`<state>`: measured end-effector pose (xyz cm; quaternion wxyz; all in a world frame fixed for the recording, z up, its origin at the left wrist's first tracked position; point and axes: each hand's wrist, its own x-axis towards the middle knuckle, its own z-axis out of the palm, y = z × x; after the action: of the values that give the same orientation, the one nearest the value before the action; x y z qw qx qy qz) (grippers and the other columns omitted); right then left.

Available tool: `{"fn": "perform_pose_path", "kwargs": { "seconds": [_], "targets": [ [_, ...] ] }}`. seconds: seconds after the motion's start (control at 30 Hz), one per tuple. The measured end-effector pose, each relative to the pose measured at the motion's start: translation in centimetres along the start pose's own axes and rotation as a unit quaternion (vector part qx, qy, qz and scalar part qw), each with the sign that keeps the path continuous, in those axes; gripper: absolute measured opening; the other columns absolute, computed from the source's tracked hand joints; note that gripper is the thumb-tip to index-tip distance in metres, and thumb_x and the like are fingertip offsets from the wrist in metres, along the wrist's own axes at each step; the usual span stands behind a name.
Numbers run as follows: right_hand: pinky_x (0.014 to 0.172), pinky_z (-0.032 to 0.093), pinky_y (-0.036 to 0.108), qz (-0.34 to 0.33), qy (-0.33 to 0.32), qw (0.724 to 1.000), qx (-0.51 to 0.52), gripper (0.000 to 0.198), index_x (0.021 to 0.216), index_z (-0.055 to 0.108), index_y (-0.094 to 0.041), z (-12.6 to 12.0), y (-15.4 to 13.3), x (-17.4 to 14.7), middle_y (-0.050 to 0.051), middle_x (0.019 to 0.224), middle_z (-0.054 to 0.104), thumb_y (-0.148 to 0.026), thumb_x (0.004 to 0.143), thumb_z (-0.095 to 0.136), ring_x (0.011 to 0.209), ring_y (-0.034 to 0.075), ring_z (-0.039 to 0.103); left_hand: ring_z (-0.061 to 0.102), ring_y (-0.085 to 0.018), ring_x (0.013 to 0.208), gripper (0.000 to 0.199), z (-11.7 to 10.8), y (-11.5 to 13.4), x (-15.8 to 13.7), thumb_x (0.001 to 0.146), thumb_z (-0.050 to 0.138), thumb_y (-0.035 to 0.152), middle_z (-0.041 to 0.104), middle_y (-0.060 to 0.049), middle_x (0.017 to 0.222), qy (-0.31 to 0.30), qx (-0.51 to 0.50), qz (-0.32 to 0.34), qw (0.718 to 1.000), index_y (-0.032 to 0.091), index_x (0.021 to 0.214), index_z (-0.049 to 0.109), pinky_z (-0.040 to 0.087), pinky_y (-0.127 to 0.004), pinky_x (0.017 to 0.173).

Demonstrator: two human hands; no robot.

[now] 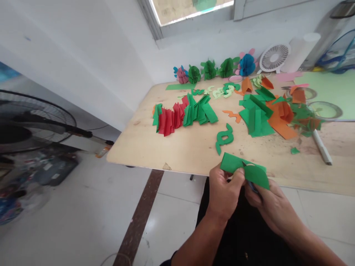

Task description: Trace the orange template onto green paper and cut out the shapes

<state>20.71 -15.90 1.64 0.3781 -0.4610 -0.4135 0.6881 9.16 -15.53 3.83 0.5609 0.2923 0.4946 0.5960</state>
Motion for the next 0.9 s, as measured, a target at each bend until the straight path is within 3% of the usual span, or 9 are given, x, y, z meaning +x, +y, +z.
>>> {"fn": "perform_pose_path", "kwargs": {
  "seconds": [0.23, 0.9],
  "targets": [
    [0.048, 0.022, 0.029, 0.003, -0.011, 1.0, 0.0, 0.049, 0.054, 0.038, -0.023, -0.07, 0.25, 0.1, -0.005, 0.049, 0.03, -0.055, 0.086, 0.055, 0.049, 0.013, 0.024, 0.042, -0.01, 0.055, 0.019, -0.18, -0.13, -0.08, 0.077, 0.063, 0.026, 0.048, 0.003, 0.058, -0.007, 0.0, 0.0, 1.0, 0.018, 0.063, 0.053, 0.042, -0.023, 0.058],
    [0.046, 0.023, 0.028, -0.012, -0.003, 1.0, -0.029, 0.053, 0.05, 0.036, -0.022, -0.08, 0.14, 0.14, -0.005, 0.048, 0.031, -0.057, 0.085, 0.054, 0.048, 0.012, 0.026, 0.041, -0.009, 0.054, 0.014, 0.18, 0.37, -0.18, 0.074, 0.064, 0.022, 0.049, 0.004, 0.058, -0.011, -0.023, -0.008, 1.0, 0.017, 0.064, 0.057, 0.04, -0.022, 0.056]
  ]
}}
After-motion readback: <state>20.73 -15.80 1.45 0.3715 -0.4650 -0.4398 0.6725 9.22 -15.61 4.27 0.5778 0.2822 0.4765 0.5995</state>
